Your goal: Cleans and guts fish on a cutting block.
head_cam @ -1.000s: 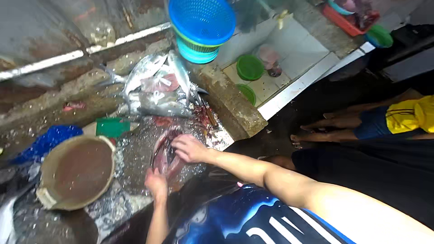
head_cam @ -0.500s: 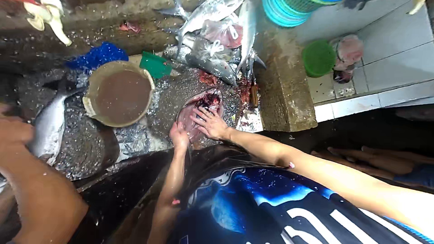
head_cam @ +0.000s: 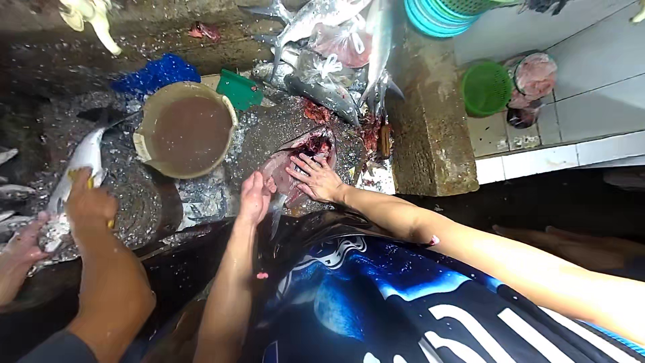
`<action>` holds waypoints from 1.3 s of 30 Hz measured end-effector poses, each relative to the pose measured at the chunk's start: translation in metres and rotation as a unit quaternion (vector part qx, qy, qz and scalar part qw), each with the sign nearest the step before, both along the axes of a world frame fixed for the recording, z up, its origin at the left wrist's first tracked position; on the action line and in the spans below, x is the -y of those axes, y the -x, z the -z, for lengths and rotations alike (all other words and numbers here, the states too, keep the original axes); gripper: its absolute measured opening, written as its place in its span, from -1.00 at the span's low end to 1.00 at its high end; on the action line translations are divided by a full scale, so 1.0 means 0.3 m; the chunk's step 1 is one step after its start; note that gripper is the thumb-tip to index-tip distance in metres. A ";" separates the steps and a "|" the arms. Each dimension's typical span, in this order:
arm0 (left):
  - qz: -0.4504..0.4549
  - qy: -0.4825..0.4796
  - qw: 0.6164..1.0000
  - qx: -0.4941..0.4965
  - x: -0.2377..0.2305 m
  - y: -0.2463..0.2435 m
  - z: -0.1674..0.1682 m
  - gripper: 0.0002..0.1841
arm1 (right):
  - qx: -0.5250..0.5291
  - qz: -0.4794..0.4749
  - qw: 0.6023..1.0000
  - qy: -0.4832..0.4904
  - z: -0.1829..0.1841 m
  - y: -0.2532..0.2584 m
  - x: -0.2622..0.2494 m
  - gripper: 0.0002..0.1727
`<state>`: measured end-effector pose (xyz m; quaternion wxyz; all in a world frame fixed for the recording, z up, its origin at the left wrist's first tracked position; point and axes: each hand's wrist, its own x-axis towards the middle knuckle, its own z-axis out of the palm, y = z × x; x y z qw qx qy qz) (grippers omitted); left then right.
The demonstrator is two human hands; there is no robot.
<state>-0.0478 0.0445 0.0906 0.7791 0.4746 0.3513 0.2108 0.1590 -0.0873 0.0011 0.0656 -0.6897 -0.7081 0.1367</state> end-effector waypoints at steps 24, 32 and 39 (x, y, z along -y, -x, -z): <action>0.252 -0.341 0.890 -0.165 0.158 -0.060 -0.065 -0.51 | -0.700 0.467 0.538 -0.045 -0.244 -0.012 -0.019 -0.62; 0.280 -0.590 0.699 -0.289 0.112 -0.328 -0.041 -0.16 | -0.598 0.317 0.736 -0.005 -0.297 -0.041 0.035 -0.66; 0.336 -0.555 0.728 -0.221 0.079 -0.387 -0.035 -0.26 | -0.689 0.307 0.655 0.051 -0.332 -0.106 0.064 -0.67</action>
